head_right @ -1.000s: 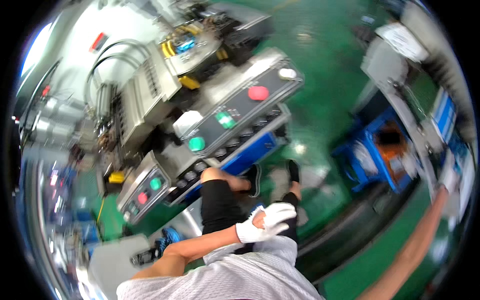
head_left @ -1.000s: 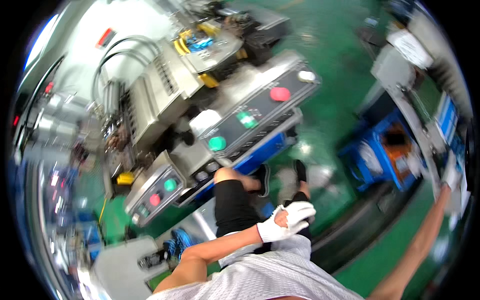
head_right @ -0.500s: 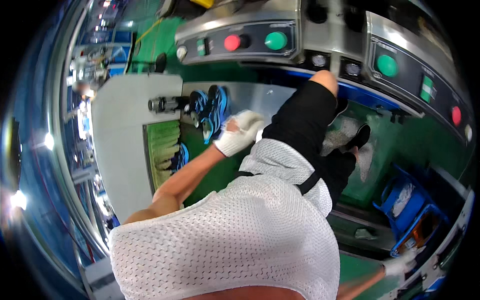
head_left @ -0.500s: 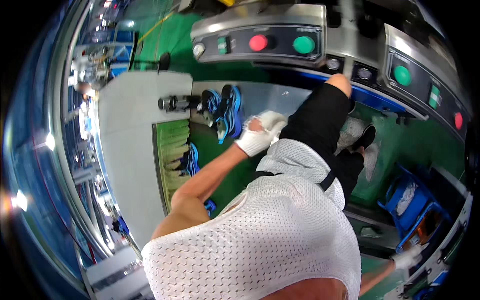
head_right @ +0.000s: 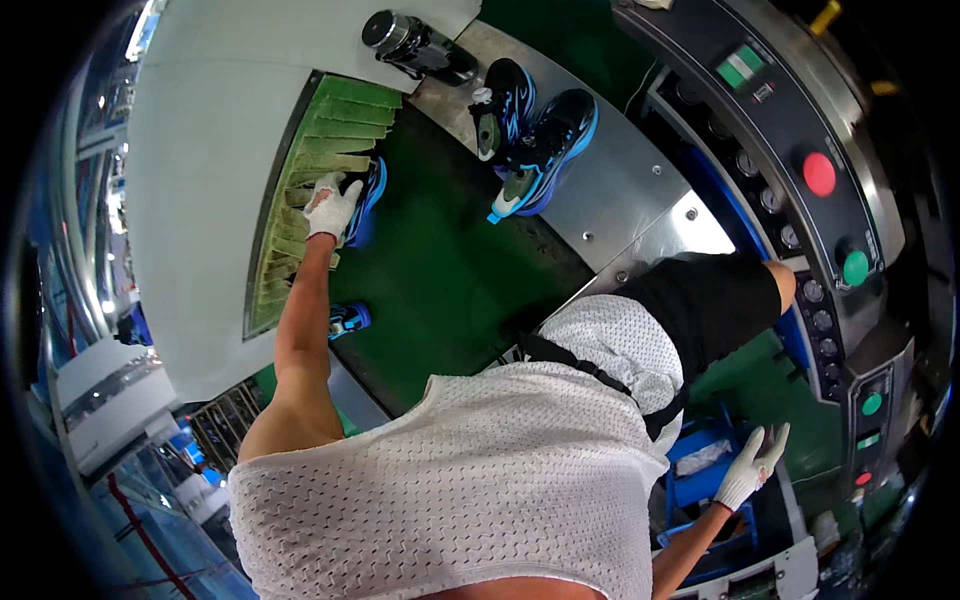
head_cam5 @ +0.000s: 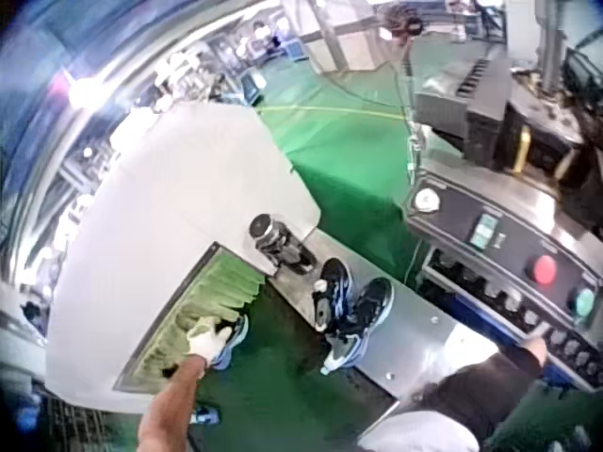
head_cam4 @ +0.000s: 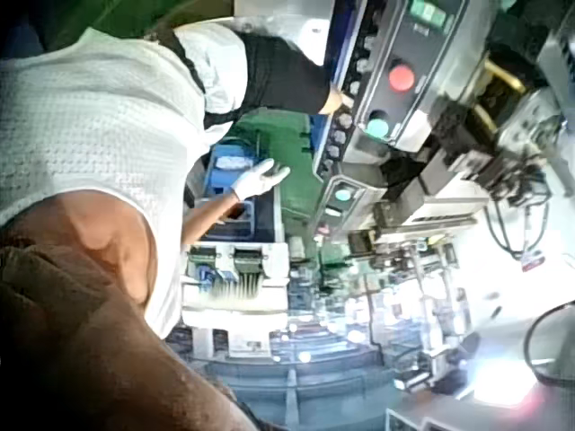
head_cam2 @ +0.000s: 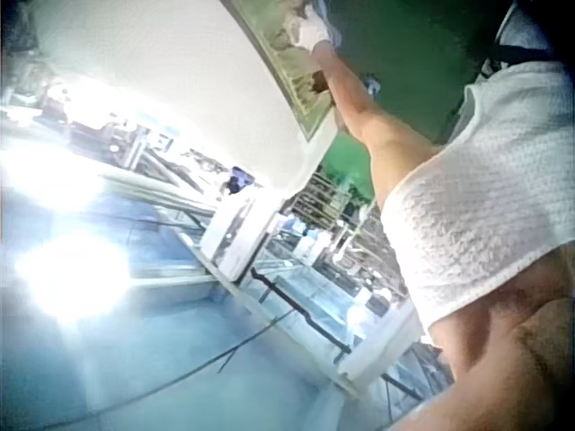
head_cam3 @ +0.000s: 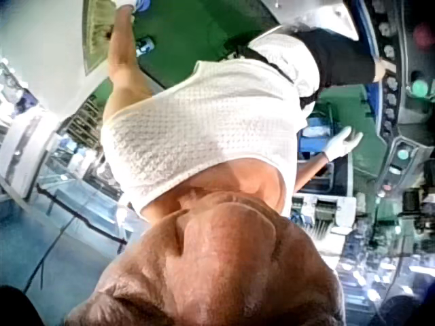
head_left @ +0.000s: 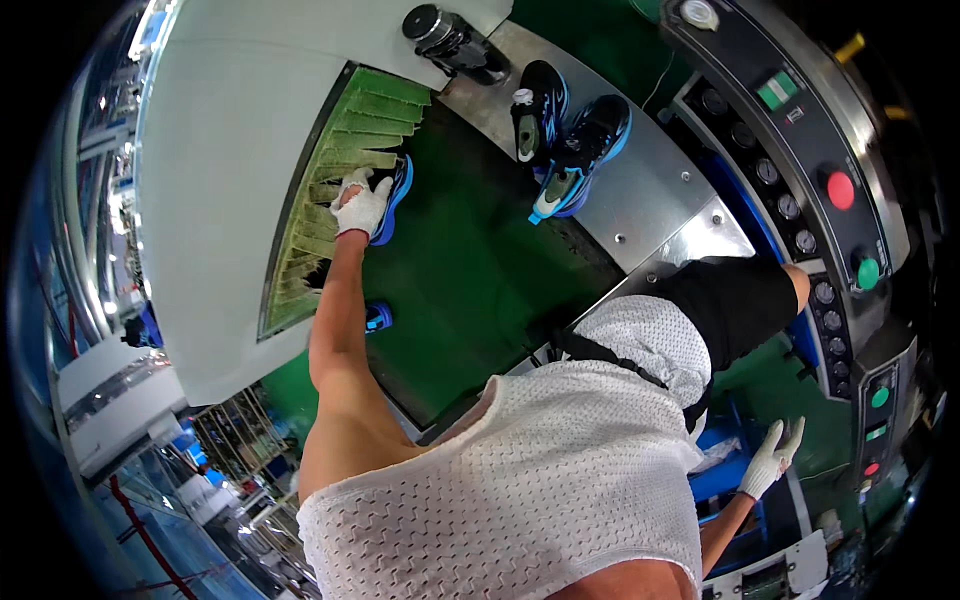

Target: The person places blue and black sneaker soles into a metal press machine, activates the press, and then removes the processed soles. The person repeats this cycle multiple times, handling the soles one at a time and placing them on a nearby surface after processing.

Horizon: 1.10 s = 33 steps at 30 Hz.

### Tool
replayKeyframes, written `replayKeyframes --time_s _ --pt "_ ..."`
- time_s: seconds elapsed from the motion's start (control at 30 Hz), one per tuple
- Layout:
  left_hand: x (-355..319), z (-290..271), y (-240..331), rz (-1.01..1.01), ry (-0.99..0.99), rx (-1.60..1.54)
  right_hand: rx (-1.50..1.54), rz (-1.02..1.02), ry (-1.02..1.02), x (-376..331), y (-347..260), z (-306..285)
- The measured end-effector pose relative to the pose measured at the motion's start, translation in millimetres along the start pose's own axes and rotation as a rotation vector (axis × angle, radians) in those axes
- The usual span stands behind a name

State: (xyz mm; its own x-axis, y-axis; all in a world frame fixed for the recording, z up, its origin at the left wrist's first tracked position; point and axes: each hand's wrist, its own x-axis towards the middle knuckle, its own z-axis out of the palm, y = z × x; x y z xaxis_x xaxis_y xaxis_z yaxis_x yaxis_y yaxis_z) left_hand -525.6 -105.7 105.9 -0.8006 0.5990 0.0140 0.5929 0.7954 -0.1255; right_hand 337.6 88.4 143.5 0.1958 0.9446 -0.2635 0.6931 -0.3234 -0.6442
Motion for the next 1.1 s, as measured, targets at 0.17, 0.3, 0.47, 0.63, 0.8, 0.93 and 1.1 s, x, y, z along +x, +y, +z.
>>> replayKeyframes --time_s 0.17,0.3,0.47,0.63,0.8,0.93,1.1 --pt "-5.5 -61.9 81.9 0.068 -0.050 -0.517 -0.134 -0.182 -0.043 27.1 -59.6 -12.0" --pt "-44.1 -84.4 208.3 0.529 -0.159 -0.824 -0.015 -0.248 -0.132 40.3 -130.3 32.4" --pt "3.0 -50.3 311.6 1.052 -0.266 -0.539 0.012 -0.406 -0.311 24.6 -217.2 76.4" --pt "29.5 -46.1 342.3 1.427 0.041 -0.474 -0.026 -0.638 -0.365 19.8 -230.6 140.6" --pt "-53.9 -122.8 389.1 1.071 -0.157 -0.812 0.286 -0.640 -0.630 6.5 -250.9 171.1" --pt "-136.8 -178.0 426.9 1.133 -0.229 -0.931 0.321 -0.654 -0.326 -48.5 -219.8 168.5" --pt "-233.8 -219.1 522.8 1.507 -0.464 -1.000 0.451 -0.273 -0.056 -88.3 -181.6 59.9"
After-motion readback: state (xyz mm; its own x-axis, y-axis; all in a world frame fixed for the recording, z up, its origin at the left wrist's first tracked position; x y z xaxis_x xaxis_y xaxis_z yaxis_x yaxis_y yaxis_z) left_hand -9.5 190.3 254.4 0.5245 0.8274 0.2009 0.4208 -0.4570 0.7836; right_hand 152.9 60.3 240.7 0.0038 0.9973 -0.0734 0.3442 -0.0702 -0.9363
